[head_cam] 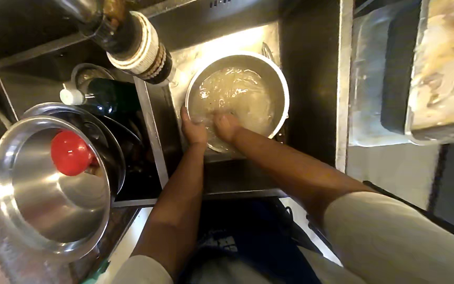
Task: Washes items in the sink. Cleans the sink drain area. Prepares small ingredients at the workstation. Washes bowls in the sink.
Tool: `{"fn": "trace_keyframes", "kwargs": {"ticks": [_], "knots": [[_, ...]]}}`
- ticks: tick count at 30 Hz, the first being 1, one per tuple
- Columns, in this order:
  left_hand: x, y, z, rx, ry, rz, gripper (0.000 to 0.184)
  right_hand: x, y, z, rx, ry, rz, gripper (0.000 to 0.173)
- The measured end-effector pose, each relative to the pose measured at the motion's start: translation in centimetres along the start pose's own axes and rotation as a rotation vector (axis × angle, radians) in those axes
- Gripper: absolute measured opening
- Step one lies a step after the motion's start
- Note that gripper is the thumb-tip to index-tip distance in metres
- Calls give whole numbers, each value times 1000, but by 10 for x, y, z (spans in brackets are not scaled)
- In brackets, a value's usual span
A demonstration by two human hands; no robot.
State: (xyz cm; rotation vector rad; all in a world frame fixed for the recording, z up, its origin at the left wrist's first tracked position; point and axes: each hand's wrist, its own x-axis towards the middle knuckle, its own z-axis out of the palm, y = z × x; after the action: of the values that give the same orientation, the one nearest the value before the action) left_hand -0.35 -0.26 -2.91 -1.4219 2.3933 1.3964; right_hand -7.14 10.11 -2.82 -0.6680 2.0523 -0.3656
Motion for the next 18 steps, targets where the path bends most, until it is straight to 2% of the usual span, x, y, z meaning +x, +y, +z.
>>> {"fn": "trace_keyframes", "kwargs": {"ticks": [2, 5, 8, 11, 14, 16, 18], "knots": [[-1, 2, -2, 13, -32, -29, 79, -20, 23, 7, -97, -61, 5, 43], [-6, 9, -4, 59, -71, -83, 72, -33, 52, -16, -276, -96, 102, 45], [-6, 13, -4, 35, -85, -90, 72, -15, 68, -49, -279, 30, 155, 38], [-4, 13, -2, 54, -85, -88, 79, 13, 54, -67, -204, 107, 199, 30], [-3, 15, -2, 71, -87, -79, 86, 35, 22, -62, -147, 119, 171, 30], [-2, 13, -2, 85, -75, -55, 87, 37, 2, -45, -75, 130, 99, 38], [-1, 11, -1, 63, -68, -51, 88, 26, -6, -26, 59, 94, 81, 54]]}}
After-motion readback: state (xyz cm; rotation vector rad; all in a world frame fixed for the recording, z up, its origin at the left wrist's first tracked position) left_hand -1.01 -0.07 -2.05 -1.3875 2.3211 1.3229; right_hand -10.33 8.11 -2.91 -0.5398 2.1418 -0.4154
